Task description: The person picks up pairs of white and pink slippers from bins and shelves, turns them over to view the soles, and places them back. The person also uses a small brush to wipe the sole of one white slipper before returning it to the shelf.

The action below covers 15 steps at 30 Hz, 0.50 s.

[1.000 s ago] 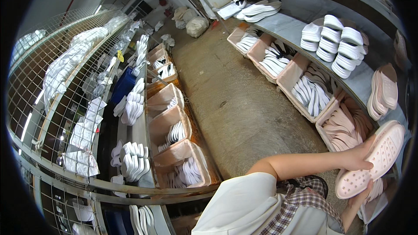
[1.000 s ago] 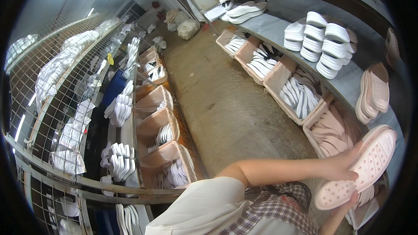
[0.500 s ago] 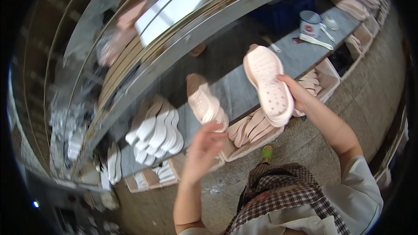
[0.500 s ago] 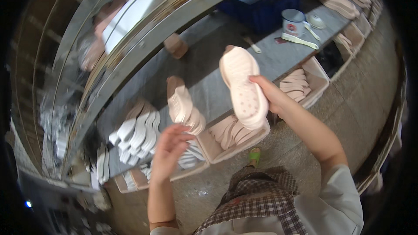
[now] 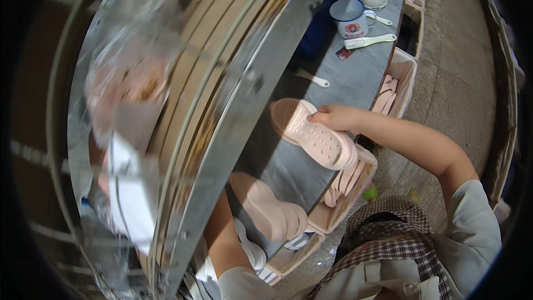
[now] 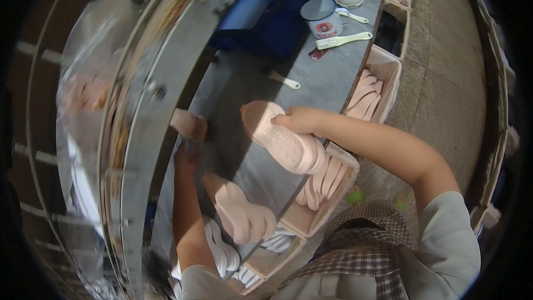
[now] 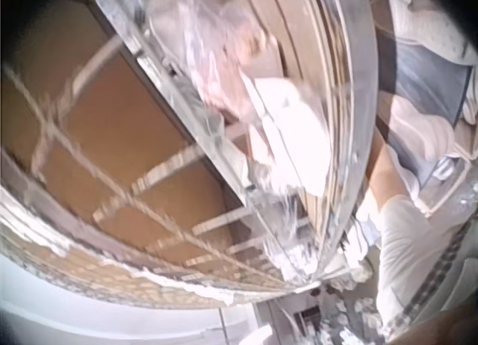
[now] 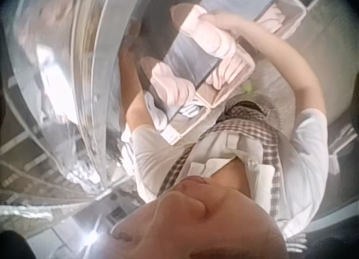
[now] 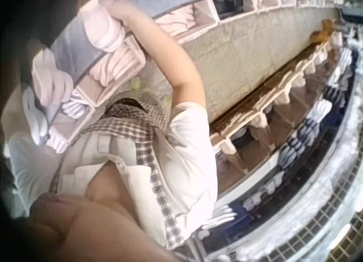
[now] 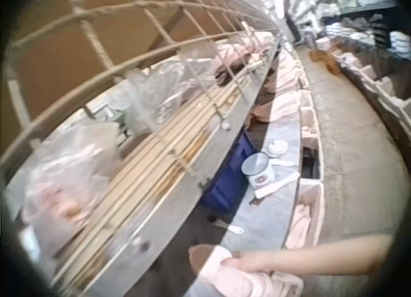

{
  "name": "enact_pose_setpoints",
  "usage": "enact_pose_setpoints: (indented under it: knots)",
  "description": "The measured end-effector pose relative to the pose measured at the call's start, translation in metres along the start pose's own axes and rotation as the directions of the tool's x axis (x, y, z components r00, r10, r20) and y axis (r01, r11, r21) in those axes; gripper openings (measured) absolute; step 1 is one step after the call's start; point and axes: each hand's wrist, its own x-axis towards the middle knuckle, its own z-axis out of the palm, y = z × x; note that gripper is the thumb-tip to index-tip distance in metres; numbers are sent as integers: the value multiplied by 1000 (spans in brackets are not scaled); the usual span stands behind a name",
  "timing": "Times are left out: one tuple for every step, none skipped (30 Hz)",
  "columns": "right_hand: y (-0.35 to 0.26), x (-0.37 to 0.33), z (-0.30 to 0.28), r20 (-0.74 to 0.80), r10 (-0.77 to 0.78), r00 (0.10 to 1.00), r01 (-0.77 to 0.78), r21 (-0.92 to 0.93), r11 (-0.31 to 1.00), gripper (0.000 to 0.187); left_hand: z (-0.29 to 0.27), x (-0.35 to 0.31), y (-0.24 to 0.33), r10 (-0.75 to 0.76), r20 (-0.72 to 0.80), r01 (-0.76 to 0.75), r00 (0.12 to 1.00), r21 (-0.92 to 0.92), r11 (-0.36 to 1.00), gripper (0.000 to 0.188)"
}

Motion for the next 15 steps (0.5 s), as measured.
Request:
enact_pose_setpoints:
  knots:
    - [1,-5,-2,-128,-93,987,68,-182,981,72,7,11,-15,244,98,-263,965,358,896,47]
    - [4,-11,-3,-239,-187,953,88,-373,924,74,13,23,-26,431,269,-497,861,624,603,45]
    - [11,-22,-6,-300,-293,908,182,-349,919,65,17,29,-33,413,361,-531,836,718,449,44]
    - [19,-34,-8,-316,-352,881,272,-270,924,59,22,35,-36,334,410,-521,849,757,395,44]
    - [29,-47,-13,-347,-419,839,365,-213,906,52,25,45,-39,261,449,-517,854,787,336,43]
    - [37,-62,-21,-384,-519,764,484,-191,854,46,29,52,-38,183,478,-512,859,810,288,42]
    - [49,-74,-22,-411,-487,771,471,-147,870,40,31,59,-39,119,499,-512,859,825,238,41]
    - [58,-86,-23,-431,-492,756,491,-124,863,33,32,66,-37,68,512,-515,857,839,175,41]
    - [67,-97,-27,-412,-455,790,451,-112,885,30,31,73,-35,18,548,-546,836,829,118,40]
    - [74,-105,-28,-421,-433,797,437,-92,895,28,30,78,-32,-6,579,-577,816,813,-71,39]
    - [80,-114,-28,-429,-431,794,435,-95,896,27,28,81,-27,-68,574,-558,816,750,-356,38]
    - [87,-121,-28,-420,-380,824,376,-95,922,26,23,81,-21,-152,627,-429,764,318,-845,38]
    - [93,-134,-30,-419,-348,839,355,-64,933,24,18,78,-8,-230,659,-131,717,-196,-972,37]
    - [99,-137,-32,-430,-349,833,364,-50,930,24,11,72,6,-289,675,144,679,-508,-849,36]
    - [103,-140,-34,-428,-334,840,355,-31,934,24,7,62,25,-300,687,288,662,-603,-744,35]
